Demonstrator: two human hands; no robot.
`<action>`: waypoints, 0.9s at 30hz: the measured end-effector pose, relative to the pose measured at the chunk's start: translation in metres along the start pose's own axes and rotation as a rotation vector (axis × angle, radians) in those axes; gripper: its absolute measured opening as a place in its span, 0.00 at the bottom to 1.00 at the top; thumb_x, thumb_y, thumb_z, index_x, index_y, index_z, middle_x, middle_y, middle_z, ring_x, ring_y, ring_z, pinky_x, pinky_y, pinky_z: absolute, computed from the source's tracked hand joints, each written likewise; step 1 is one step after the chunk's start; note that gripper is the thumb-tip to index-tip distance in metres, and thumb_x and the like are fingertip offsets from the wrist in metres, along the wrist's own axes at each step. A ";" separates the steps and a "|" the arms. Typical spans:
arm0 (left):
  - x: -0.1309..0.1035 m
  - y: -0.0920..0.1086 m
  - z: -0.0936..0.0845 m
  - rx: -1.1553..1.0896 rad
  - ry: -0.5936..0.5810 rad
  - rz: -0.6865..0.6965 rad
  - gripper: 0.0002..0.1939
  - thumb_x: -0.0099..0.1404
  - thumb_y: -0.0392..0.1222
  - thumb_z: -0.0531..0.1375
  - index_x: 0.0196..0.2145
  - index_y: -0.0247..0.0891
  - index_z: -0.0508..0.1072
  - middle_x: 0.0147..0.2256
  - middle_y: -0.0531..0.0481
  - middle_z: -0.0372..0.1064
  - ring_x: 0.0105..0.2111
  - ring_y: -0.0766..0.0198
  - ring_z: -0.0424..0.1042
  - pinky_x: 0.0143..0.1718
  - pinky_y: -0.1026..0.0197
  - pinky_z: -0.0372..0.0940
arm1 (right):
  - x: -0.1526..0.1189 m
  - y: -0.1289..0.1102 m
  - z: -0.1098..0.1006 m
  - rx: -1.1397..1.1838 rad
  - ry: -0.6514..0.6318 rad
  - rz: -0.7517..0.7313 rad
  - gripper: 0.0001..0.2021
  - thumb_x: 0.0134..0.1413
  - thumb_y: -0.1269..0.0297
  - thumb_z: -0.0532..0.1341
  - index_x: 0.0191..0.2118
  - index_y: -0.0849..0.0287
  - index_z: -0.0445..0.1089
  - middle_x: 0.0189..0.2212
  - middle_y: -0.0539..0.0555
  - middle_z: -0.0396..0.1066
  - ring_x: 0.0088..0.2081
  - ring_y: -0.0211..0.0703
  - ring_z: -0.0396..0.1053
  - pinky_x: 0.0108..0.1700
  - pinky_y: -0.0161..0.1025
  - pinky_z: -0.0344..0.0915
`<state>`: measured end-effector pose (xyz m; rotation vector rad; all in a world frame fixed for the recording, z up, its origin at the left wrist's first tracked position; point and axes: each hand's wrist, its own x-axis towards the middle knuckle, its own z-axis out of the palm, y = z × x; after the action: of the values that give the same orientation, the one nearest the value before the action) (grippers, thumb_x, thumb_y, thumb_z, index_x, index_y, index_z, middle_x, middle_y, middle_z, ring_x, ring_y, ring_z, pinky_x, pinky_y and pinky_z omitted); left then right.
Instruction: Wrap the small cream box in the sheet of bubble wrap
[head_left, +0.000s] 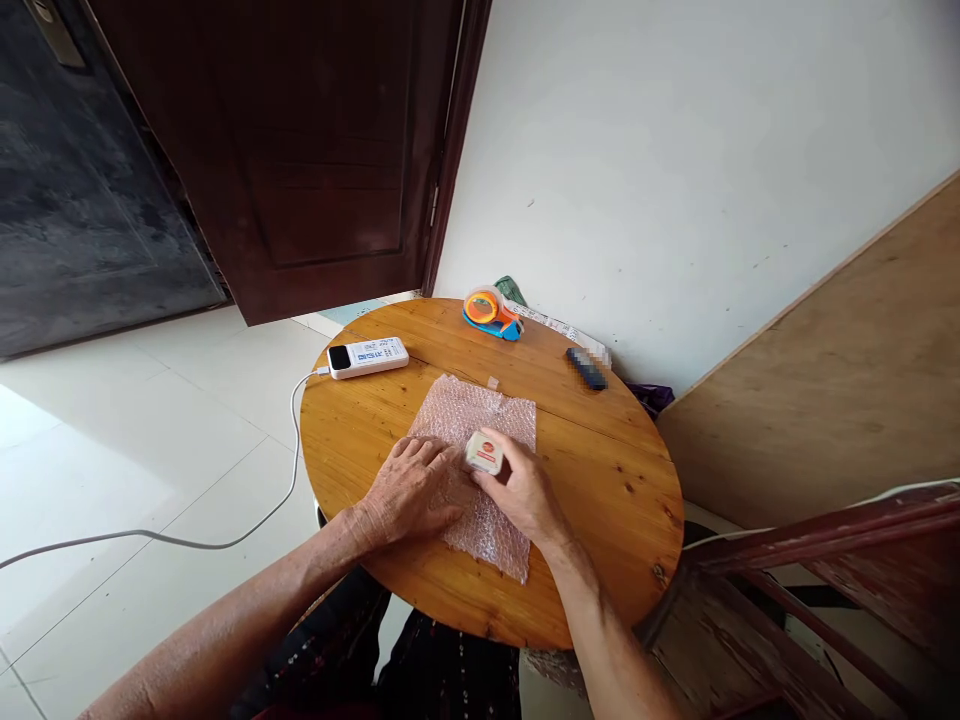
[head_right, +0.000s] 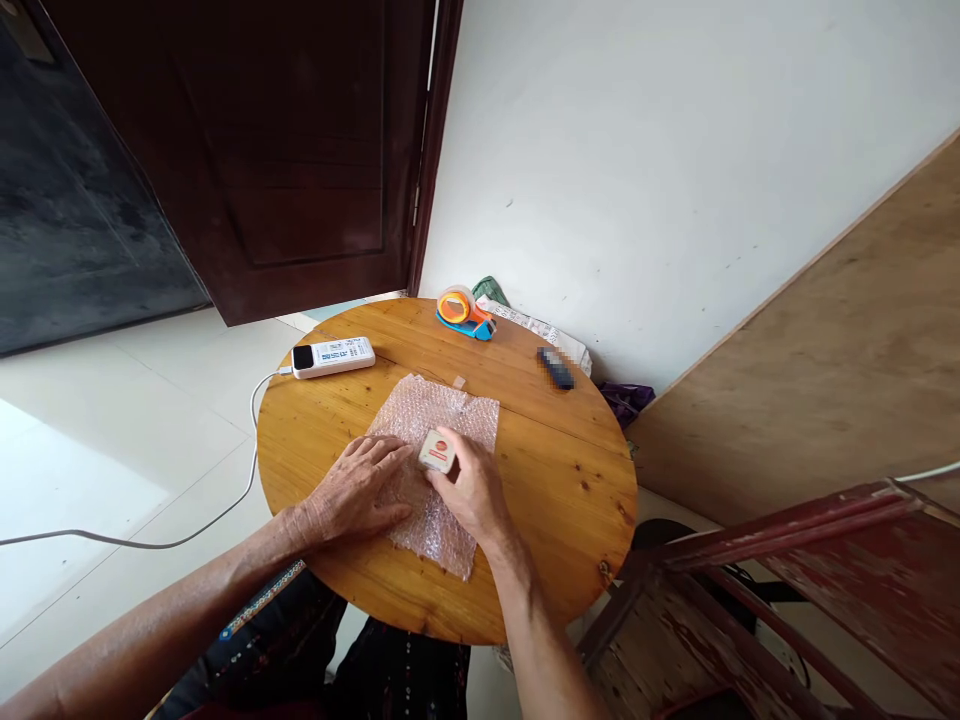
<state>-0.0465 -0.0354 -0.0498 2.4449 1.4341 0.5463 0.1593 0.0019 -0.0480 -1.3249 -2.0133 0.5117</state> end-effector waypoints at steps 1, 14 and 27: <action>-0.001 0.000 0.000 -0.007 0.001 0.003 0.36 0.57 0.50 0.67 0.60 0.37 0.63 0.59 0.39 0.65 0.60 0.47 0.62 0.63 0.44 0.54 | 0.000 0.000 0.002 -0.057 -0.021 -0.030 0.27 0.49 0.68 0.64 0.57 0.54 0.67 0.49 0.57 0.75 0.50 0.53 0.71 0.55 0.52 0.65; -0.034 -0.010 -0.009 -0.065 0.085 0.194 0.23 0.56 0.43 0.65 0.50 0.37 0.73 0.54 0.41 0.71 0.57 0.48 0.65 0.64 0.44 0.55 | -0.003 0.001 0.002 -0.110 -0.050 -0.078 0.27 0.52 0.64 0.65 0.59 0.53 0.66 0.51 0.57 0.75 0.50 0.54 0.72 0.54 0.52 0.64; -0.017 -0.002 -0.015 -0.207 0.234 0.268 0.05 0.63 0.32 0.56 0.32 0.39 0.70 0.37 0.51 0.78 0.39 0.64 0.77 0.62 0.49 0.58 | -0.014 -0.023 -0.049 0.044 -0.074 -0.061 0.27 0.61 0.50 0.58 0.62 0.54 0.62 0.60 0.61 0.66 0.60 0.56 0.64 0.60 0.56 0.62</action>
<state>-0.0621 -0.0494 -0.0402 2.4805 1.0636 1.0146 0.1826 -0.0215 -0.0034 -1.2301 -2.0842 0.5815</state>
